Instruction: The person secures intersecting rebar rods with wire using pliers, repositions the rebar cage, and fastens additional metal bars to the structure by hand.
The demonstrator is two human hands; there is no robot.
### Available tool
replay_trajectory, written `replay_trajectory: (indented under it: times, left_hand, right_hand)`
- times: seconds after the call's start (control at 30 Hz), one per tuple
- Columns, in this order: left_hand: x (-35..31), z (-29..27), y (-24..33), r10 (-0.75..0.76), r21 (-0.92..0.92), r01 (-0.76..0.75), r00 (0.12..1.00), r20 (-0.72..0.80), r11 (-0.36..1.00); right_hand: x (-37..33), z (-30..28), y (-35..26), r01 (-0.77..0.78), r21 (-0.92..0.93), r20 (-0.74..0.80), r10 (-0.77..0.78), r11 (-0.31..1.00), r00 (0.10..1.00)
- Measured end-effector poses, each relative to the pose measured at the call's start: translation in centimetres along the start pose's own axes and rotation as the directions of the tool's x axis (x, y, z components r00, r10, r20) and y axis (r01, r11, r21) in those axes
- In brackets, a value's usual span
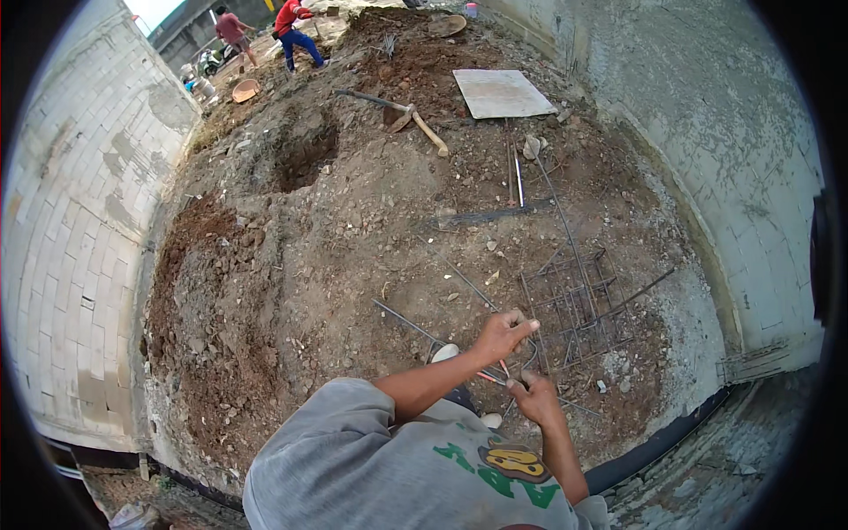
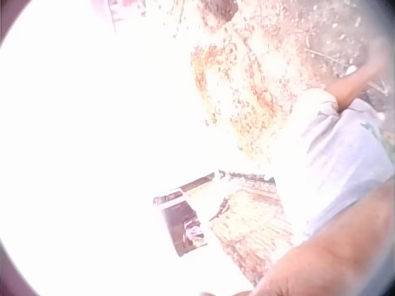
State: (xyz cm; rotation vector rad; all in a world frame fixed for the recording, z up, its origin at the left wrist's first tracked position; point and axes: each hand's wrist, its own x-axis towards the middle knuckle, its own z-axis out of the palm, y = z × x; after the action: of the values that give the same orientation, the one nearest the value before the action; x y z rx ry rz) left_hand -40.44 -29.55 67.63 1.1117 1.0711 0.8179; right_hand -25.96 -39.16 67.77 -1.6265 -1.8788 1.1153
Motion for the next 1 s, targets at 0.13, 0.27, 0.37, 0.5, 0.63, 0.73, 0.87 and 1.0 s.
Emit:
replay_trajectory:
  times: [0.13,0.27,0.37,0.5,0.63,0.73,0.87,1.0]
  left_hand:
    - [-4.7,5.3,-2.9,-0.063,0.068,0.050,0.975,0.212,0.996]
    - [-6.2,3.4,-7.0,-0.053,0.572,-0.078,0.976,0.210,0.816]
    - [-6.2,0.2,-11.1,-0.188,0.810,-0.043,0.964,0.186,0.584]
    - [-8.7,-0.7,-16.3,-0.484,0.915,-0.059,0.834,0.266,0.400]
    - [-9.4,0.2,-18.3,-0.591,0.905,-0.166,0.709,0.385,0.391]
    - [-7.9,0.4,-18.3,-0.612,0.903,-0.263,0.667,0.425,0.341]
    - [-6.0,0.4,-17.2,-0.637,0.899,-0.040,0.692,0.339,0.435]
    - [-5.0,1.8,-16.7,-0.723,0.907,0.055,0.625,0.296,0.418]
  right_hand:
    - [-5.4,1.6,3.8,-0.324,0.628,0.047,0.380,0.708,0.924]
    - [-10.4,4.4,11.4,-0.414,-0.163,-0.083,0.406,0.895,0.910]
    - [-14.4,7.6,16.2,-0.454,-0.367,0.246,0.556,0.812,0.794]
    - [-20.6,10.5,17.6,-0.574,-0.220,0.345,0.613,0.789,0.710]
    - [-20.8,10.3,15.3,-0.620,-0.093,0.120,0.627,0.779,0.770]
    - [-19.8,8.5,13.7,-0.728,-0.015,0.015,0.728,0.685,0.685]
    - [-20.3,5.5,13.8,-0.787,0.164,0.068,0.789,0.595,0.611]
    - [-22.0,3.3,15.0,-0.757,0.280,0.317,0.687,0.591,0.654]
